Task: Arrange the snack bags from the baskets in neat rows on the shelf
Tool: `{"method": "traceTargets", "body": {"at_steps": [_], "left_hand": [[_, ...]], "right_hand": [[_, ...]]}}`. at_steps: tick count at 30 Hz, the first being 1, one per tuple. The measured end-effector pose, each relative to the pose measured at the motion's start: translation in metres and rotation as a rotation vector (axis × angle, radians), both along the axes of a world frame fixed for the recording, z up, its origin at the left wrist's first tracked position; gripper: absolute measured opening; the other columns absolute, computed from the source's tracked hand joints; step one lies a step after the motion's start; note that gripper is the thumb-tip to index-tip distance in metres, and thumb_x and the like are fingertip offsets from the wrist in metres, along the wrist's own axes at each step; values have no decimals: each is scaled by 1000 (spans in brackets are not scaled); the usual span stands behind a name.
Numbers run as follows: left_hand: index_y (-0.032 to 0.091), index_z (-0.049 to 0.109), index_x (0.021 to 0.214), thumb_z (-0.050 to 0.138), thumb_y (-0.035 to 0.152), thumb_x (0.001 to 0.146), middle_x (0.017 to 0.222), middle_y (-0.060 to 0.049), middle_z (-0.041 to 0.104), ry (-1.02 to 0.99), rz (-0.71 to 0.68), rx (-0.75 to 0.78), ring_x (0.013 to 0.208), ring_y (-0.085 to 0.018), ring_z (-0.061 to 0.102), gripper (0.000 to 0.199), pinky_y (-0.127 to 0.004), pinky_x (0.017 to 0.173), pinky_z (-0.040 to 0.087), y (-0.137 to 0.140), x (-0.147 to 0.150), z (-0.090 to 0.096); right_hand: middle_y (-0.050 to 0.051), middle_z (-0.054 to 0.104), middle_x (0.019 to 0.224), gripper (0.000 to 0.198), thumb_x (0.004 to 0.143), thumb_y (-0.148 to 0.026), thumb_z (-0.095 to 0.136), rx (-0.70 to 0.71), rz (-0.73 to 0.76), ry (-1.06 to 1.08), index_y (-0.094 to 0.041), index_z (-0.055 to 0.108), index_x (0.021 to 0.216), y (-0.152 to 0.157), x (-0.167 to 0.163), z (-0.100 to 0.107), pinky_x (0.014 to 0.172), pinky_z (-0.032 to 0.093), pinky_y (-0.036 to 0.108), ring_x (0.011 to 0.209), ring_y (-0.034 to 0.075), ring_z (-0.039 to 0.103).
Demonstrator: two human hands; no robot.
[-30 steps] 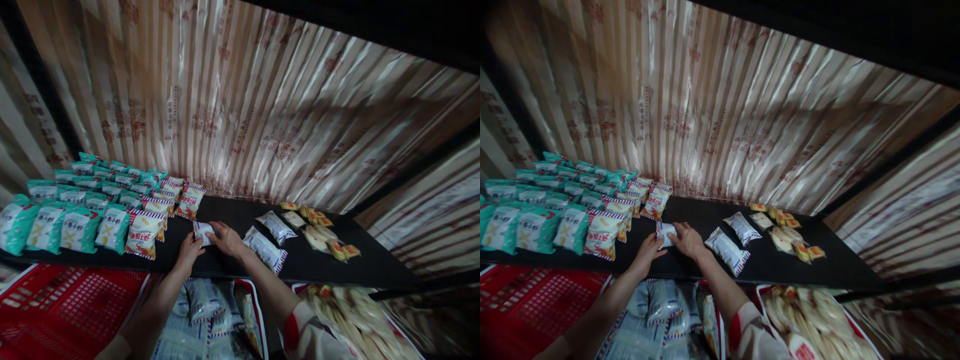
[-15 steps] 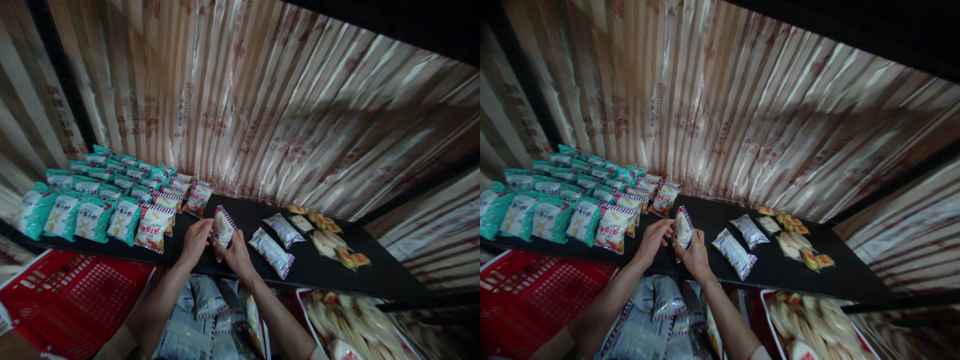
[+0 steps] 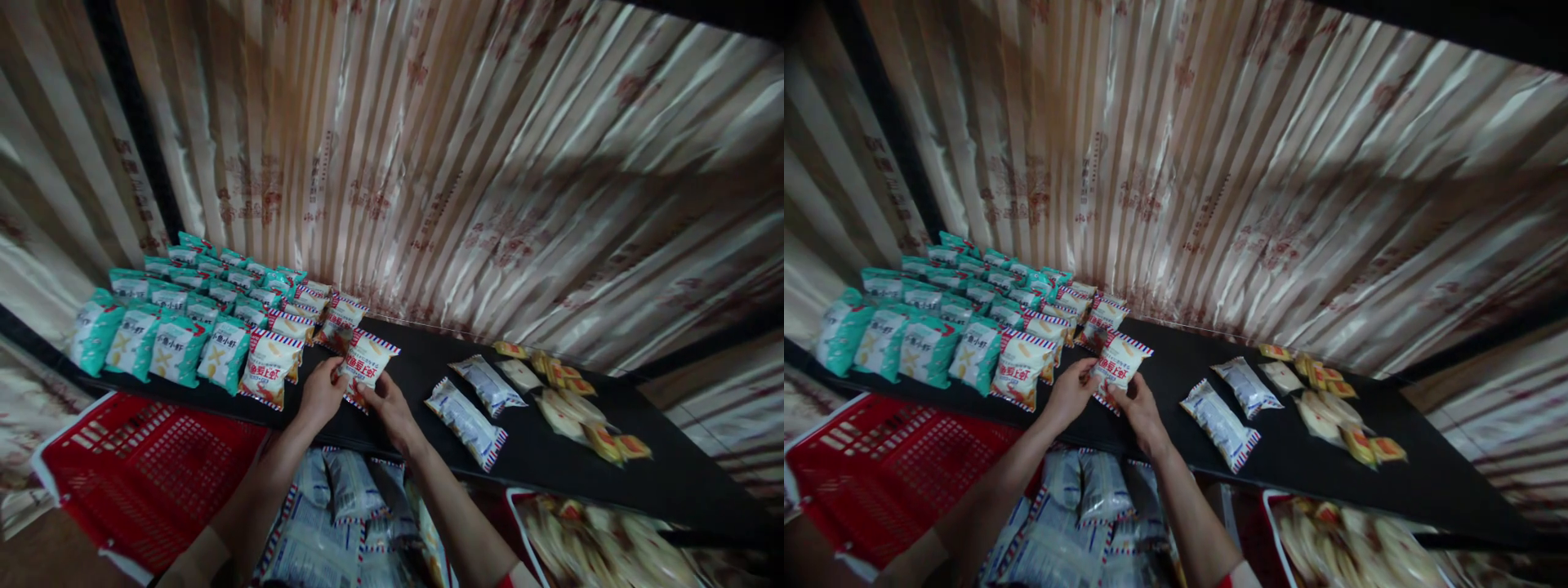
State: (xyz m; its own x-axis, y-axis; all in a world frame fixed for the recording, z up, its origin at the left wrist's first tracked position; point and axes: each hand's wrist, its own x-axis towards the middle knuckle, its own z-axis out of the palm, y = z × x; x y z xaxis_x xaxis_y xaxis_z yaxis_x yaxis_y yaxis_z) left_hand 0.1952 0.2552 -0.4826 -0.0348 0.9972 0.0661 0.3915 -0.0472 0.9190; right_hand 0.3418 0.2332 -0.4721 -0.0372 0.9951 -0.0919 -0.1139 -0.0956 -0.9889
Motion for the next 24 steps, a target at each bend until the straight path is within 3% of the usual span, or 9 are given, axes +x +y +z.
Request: {"method": "traceTargets", "body": {"at_steps": [4, 10, 13, 18, 24], "left_hand": [[14, 59, 112, 52, 17, 79, 107, -11, 65, 169, 88, 45, 97, -19, 62, 34, -34, 91, 47, 0, -5, 1], [9, 48, 127, 48, 15, 80, 132, -17, 49, 292, 244, 150, 126, -24, 44, 47, -37, 107, 36, -8, 4, 2], [7, 46, 130, 48, 14, 80, 143, -18, 38, 338, 211, 99, 134, -27, 34, 51, -39, 111, 30, -11, 7, 3], [7, 44, 132, 45, 11, 80, 146, -18, 33, 339, 76, -33, 136, -26, 31, 53, -36, 112, 28, -9, 4, 4], [4, 42, 134, 43, 9, 80, 147, -17, 30, 330, 88, -47, 137, -24, 28, 54, -34, 112, 27, -6, -1, 5]], "right_hand": [[5, 71, 95, 42, 61, -38, 74, -19, 7, -66, -19, 60, 96, 12, -11, -3, 89, 46, 39, 91, 24, 64], [5, 71, 92, 39, 61, -37, 70, 64, -78, -164, -20, 57, 94, 45, -37, -16, 76, 52, 36, 81, 22, 66], [5, 71, 93, 37, 64, -36, 67, 121, -124, -239, -21, 57, 96, 61, -45, -27, 76, 52, 35, 81, 22, 66], [5, 70, 92, 35, 70, -36, 61, 188, -207, -509, -22, 60, 102, 76, -51, -39, 73, 51, 34, 82, 22, 65], [6, 68, 92, 39, 71, -39, 60, 232, -202, -671, -21, 61, 105, 80, -56, -40, 74, 51, 34, 83, 22, 63]]}}
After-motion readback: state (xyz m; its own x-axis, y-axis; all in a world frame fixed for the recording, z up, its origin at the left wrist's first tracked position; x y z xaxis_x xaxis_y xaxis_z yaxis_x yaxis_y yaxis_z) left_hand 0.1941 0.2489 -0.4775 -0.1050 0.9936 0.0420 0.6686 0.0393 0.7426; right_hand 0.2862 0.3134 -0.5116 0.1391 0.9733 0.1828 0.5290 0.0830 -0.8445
